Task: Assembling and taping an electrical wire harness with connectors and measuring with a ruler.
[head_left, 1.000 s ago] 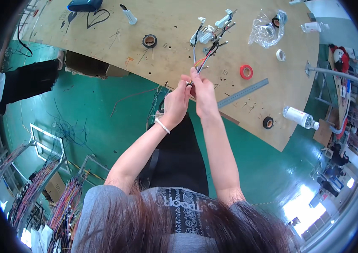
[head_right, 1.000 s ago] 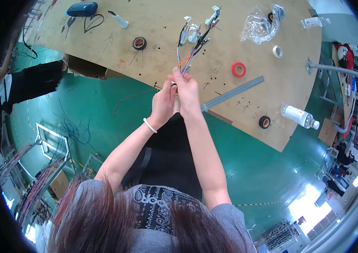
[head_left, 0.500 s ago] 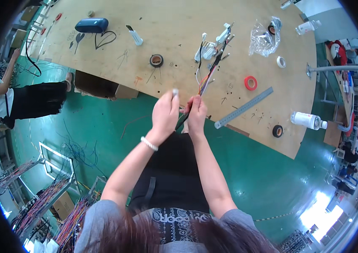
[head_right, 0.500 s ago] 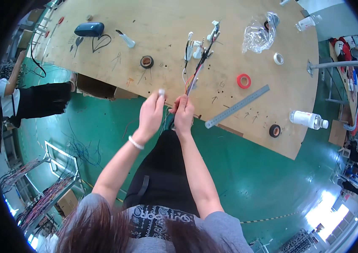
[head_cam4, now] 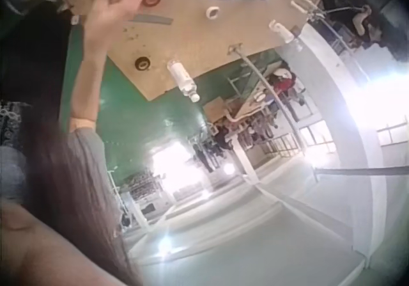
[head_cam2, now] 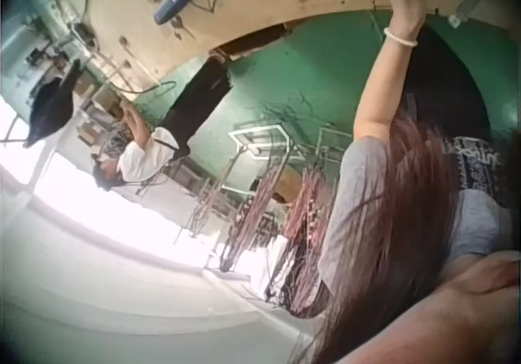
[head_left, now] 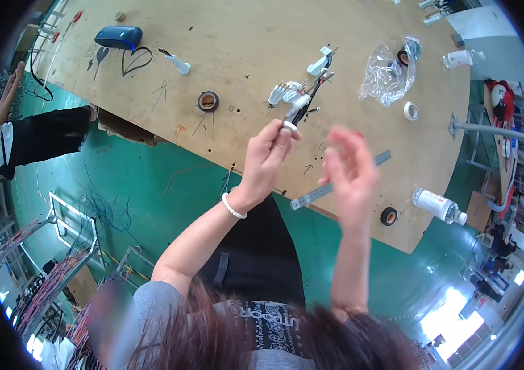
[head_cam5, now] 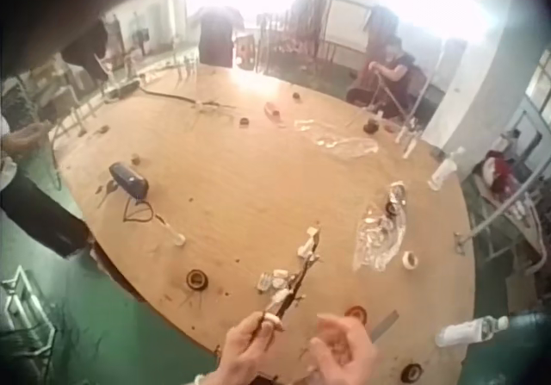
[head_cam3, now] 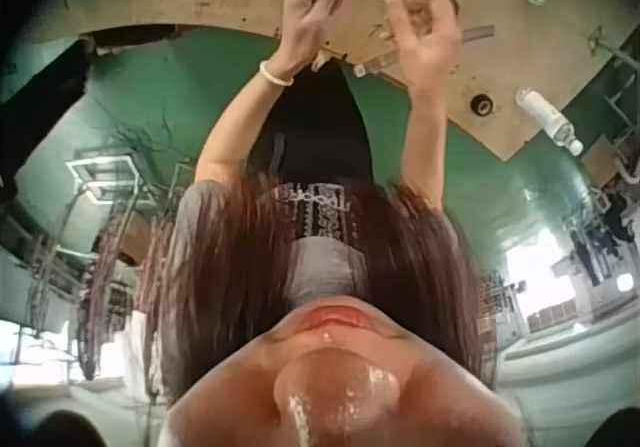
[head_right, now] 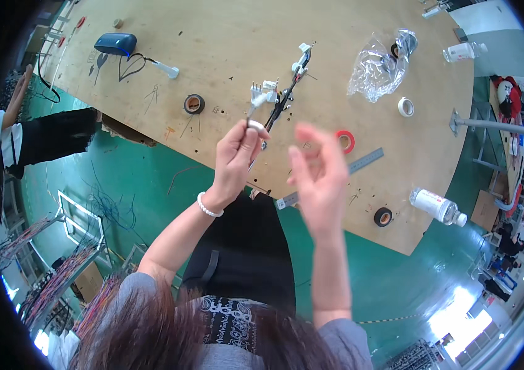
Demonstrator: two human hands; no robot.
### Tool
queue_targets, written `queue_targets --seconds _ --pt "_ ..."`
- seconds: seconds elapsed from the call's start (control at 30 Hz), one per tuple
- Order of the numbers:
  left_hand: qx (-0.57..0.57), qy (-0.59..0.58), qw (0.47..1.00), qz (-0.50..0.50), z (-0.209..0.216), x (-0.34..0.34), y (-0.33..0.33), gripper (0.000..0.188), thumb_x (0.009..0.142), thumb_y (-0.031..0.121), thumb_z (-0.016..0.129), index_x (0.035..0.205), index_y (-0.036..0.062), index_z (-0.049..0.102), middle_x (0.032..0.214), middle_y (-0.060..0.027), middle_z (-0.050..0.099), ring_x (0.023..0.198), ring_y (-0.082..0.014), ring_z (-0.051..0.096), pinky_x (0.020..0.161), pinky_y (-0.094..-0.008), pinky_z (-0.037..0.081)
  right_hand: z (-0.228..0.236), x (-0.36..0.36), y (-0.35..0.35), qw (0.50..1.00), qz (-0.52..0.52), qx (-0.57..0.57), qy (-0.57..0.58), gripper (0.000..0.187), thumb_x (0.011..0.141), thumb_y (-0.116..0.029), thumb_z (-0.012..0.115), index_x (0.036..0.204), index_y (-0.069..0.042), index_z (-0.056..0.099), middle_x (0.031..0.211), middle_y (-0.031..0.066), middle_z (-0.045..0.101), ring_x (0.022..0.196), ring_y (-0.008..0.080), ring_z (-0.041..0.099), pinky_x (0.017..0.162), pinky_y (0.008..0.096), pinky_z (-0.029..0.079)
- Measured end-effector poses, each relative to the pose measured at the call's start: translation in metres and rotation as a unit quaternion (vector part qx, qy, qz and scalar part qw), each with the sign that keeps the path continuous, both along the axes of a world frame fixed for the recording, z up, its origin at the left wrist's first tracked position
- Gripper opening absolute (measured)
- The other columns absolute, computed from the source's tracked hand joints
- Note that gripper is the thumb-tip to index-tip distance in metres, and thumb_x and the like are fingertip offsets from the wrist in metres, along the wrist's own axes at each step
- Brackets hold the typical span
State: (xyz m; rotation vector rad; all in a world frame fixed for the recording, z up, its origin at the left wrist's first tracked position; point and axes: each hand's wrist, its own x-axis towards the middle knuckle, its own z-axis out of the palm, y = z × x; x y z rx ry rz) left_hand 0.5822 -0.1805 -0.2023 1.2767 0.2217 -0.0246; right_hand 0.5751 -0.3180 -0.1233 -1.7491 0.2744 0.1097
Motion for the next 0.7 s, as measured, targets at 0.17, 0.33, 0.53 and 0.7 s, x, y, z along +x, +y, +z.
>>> queue_targets --seconds 0.17,0.33,0.53,0.7 --pt "0.029 0.006 0.995 -0.099 -0.01 0.025 -0.007 0.019 0.099 0.014 0.051 0.09 -0.0006 0.06 0.065 0.0032 0.04 0.061 -0.0057 0.036 0.053 -0.0241 0.031 -0.012 0.086 -0.016 0.958 0.234 -0.047 -0.157 0.023 0.09 -0.007 0.068 0.111 0.0 0.065 0.085 0.0014 0.064 0.064 0.005 0.054 0.06 0.02 0.047" --pt "0.045 0.036 0.992 -0.115 -0.015 0.032 -0.017 0.018 0.099 0.015 0.054 0.098 -0.0004 0.063 0.071 0.0021 0.047 0.065 -0.0072 0.044 0.059 -0.0238 0.036 -0.025 0.106 -0.03 0.985 0.16 -0.068 0.0 0.019 0.086 -0.003 0.07 0.105 0.001 0.067 0.079 0.0007 0.062 0.067 0.0055 0.056 0.06 0.0202 0.046" --pt "0.246 -0.025 0.969 0.017 -0.017 0.016 -0.021 0.016 0.085 0.004 0.069 0.098 -0.0033 0.062 0.086 -0.0105 0.062 0.074 -0.0202 0.061 0.065 -0.0273 0.048 -0.029 0.123 -0.023 0.928 0.249 -0.235 -0.148 0.012 0.081 0.001 0.071 0.094 0.0 0.07 0.081 0.0018 0.062 0.071 0.0081 0.058 0.06 0.0218 0.046" --pt "0.021 0.128 0.991 0.03 -0.015 0.021 -0.02 0.012 0.084 0.003 0.068 0.094 -0.0014 0.063 0.084 -0.0048 0.061 0.076 -0.0126 0.059 0.068 -0.0232 0.047 -0.021 0.153 0.005 0.875 0.363 -0.241 -0.209 0.014 0.077 0.004 0.072 0.09 -0.001 0.072 0.078 0.0028 0.059 0.067 0.01 0.055 0.057 0.0253 0.042"
